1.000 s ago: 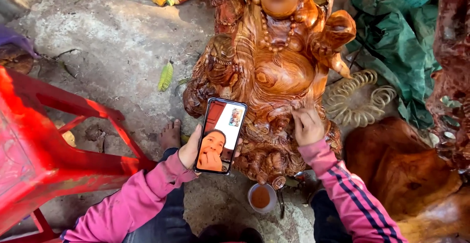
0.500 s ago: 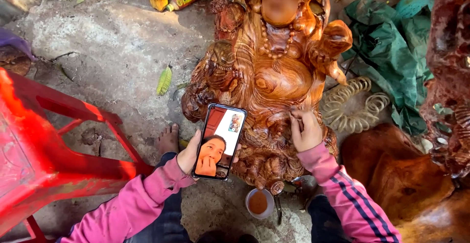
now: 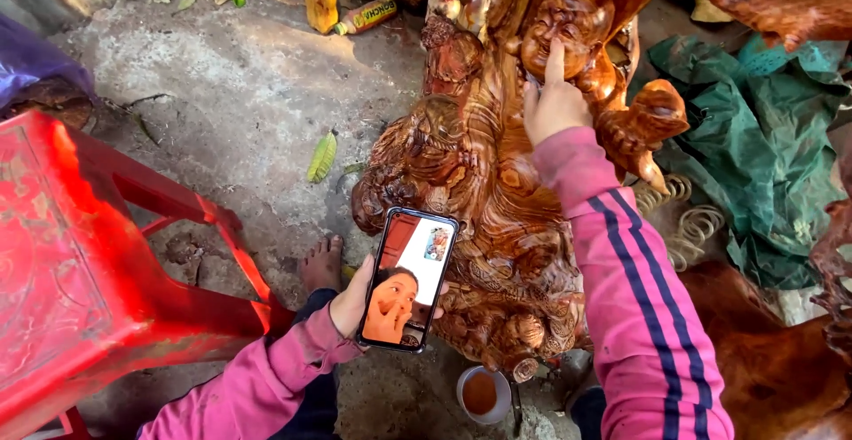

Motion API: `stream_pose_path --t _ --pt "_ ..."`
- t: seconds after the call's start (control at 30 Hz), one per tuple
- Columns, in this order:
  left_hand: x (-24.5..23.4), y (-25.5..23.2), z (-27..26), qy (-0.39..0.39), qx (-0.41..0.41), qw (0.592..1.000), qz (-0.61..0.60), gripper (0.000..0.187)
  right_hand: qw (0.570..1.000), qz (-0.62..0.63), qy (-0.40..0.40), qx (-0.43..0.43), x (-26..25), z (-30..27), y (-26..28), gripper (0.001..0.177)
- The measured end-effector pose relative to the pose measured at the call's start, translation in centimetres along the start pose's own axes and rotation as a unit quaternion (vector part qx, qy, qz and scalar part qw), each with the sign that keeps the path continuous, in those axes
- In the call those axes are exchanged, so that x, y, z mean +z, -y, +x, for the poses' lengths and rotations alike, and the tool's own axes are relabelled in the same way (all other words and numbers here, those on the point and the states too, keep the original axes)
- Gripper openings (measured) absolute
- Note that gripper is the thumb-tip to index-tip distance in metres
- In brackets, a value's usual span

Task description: Sanding a large wooden carving while holding a smartphone

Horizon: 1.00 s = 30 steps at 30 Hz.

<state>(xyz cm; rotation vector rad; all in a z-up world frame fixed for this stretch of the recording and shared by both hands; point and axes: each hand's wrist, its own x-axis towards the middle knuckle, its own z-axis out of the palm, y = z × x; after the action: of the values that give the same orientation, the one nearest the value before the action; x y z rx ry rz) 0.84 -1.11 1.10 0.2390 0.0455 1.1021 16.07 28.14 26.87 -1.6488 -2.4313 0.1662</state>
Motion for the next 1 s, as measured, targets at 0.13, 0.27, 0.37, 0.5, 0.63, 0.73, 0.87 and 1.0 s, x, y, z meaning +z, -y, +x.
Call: stream_pose_path --t 0.13,0.27,0.37,0.5,0.63,0.73,0.87,1.0 --pt "0.7 0.1 -0.2 0.016 -0.006 1.000 -0.017 0.097 0.997 -0.059 -0.047 -0.024 0.3 -0.3 0.1 0.068" --pt "0.0 -0.2 -0.3 -0.038 -0.012 0.999 -0.031 0.095 0.996 -0.085 -0.016 -0.006 0.8 -0.9 0.6 0.072" --pt "3.9 -0.6 -0.8 -0.020 0.018 0.996 0.080 0.082 1.000 -0.013 -0.009 -0.002 1.9 -0.8 -0.5 0.063" --pt "7.4 -0.5 -0.5 -0.047 0.055 0.985 0.158 0.083 0.999 -0.016 -0.012 -0.026 0.3 -2.8 1.5 0.065" --pt "6.8 -0.7 -0.6 -0.050 0.041 0.987 0.144 0.084 0.999 -0.011 -0.036 -0.003 1.4 -0.7 0.1 0.066" --pt "11.2 -0.4 0.7 -0.266 0.068 0.951 0.140 0.076 0.995 0.078 -0.050 -0.040 2.2 -2.5 -1.0 0.044" --pt "6.1 -0.4 -0.7 -0.097 0.053 0.982 0.150 0.080 0.920 0.268 -0.077 -0.274 -1.9 -14.3 -0.2 0.037" --pt "4.0 -0.5 0.8 -0.022 0.022 0.999 0.005 0.088 0.876 0.264 0.021 -0.403 -5.1 -26.6 -8.7 0.027"
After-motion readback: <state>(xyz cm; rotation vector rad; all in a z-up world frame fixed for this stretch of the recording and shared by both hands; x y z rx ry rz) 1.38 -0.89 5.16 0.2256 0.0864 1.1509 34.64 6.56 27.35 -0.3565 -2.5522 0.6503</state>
